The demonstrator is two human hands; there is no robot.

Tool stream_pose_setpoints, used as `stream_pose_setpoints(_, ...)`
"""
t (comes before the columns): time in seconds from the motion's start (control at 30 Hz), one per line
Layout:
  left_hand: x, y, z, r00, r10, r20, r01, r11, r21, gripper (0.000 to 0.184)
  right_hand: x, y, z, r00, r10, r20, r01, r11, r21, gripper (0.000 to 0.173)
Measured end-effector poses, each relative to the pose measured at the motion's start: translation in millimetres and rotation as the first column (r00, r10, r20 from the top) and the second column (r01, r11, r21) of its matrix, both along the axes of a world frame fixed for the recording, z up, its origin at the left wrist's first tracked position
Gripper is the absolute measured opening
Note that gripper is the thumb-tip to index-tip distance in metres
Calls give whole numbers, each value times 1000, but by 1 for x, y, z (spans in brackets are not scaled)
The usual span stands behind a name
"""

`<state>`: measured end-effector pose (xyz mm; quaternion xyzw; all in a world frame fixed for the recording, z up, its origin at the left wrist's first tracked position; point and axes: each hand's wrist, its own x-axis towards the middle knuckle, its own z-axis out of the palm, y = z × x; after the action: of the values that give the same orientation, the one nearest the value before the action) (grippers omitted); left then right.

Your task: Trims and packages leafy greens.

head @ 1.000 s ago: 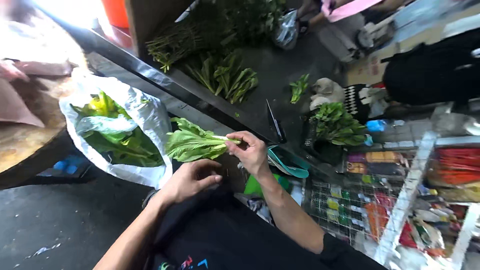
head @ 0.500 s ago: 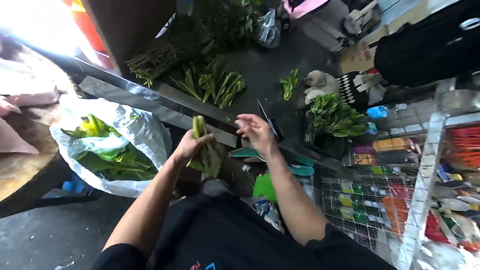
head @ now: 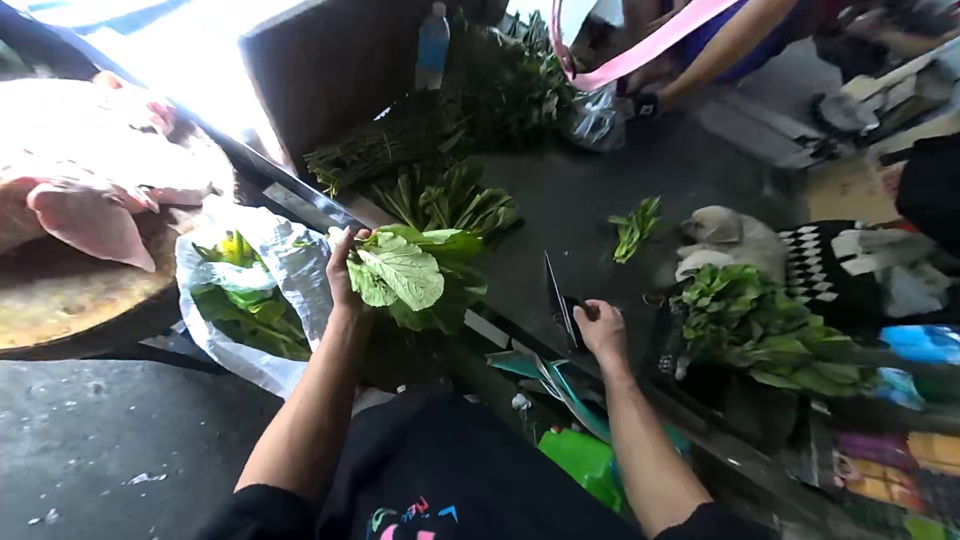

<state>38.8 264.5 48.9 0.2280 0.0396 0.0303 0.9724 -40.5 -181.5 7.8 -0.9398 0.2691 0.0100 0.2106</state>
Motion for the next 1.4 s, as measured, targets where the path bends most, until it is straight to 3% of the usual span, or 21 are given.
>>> stream_pose_setpoints(0.13,-34,-23,7,998,29,-55,-16,975,220,43,3,-34,-32,995,87,-50,-88,996,-5,58)
stream_pose_setpoints(0.23,-53,-33,10,998,27,-60,-12,970,243,45,4,-41,-48,990,112,-87,-108,993,50,61)
stream_pose_setpoints(0.37,-74,-43,14,994,65,-90,-37,959,281,33,12,-43,-54,989,90,-113,-78,991,110,62)
stream_pose_setpoints(0.53,-88,-55,15,985,111,-133,-54,926,375,30,19,-47,-55,980,74,-186,-69,997,36,67)
stream_pose_setpoints(0.63,-91,-60,16,969,133,-209,2,841,541,30,20,-36,-24,994,112,13,-113,987,113,75)
stream_pose_setpoints(0.7,-91,-64,18,974,109,-200,38,787,616,24,25,-6,13,956,229,182,-269,932,244,64)
stream_pose_setpoints(0.77,-92,-65,21,976,52,-213,128,653,746,21,32,38,45,871,383,309,-474,822,316,48)
stream_pose_setpoints(0.87,-89,-59,24,963,-34,-266,262,339,904,20,41,121,75,670,569,477,-738,576,350,37)
stream_pose_setpoints(0.97,-81,-43,24,950,-90,-300,307,79,948,18,43,201,77,613,632,474,-780,386,493,35)
stream_pose_setpoints(1.03,-77,-20,24,937,-95,-335,329,-71,942,24,41,242,70,632,615,472,-760,372,532,24)
stream_pose_setpoints(1.1,-78,15,18,927,-102,-361,342,-162,925,28,39,272,65,653,633,415,-730,380,568,19)
stream_pose_setpoints(1.17,-82,58,7,896,-169,-411,369,-234,899,31,37,296,57,605,717,345,-758,388,524,18)
stream_pose_setpoints(1.23,-89,100,-6,849,-239,-472,388,-324,863,31,35,317,44,450,839,306,-878,355,320,20)
stream_pose_setpoints(1.3,-96,140,-22,781,-277,-560,434,-405,805,32,39,340,27,268,930,251,-964,259,69,20)
stream_pose_setpoints(1.37,-109,180,-45,727,-286,-624,498,-406,766,31,43,367,15,193,963,185,-978,204,-40,19)
stream_pose_setpoints(1.4,-120,199,-56,709,-289,-643,532,-378,757,30,44,379,12,204,966,160,-976,213,-41,19)
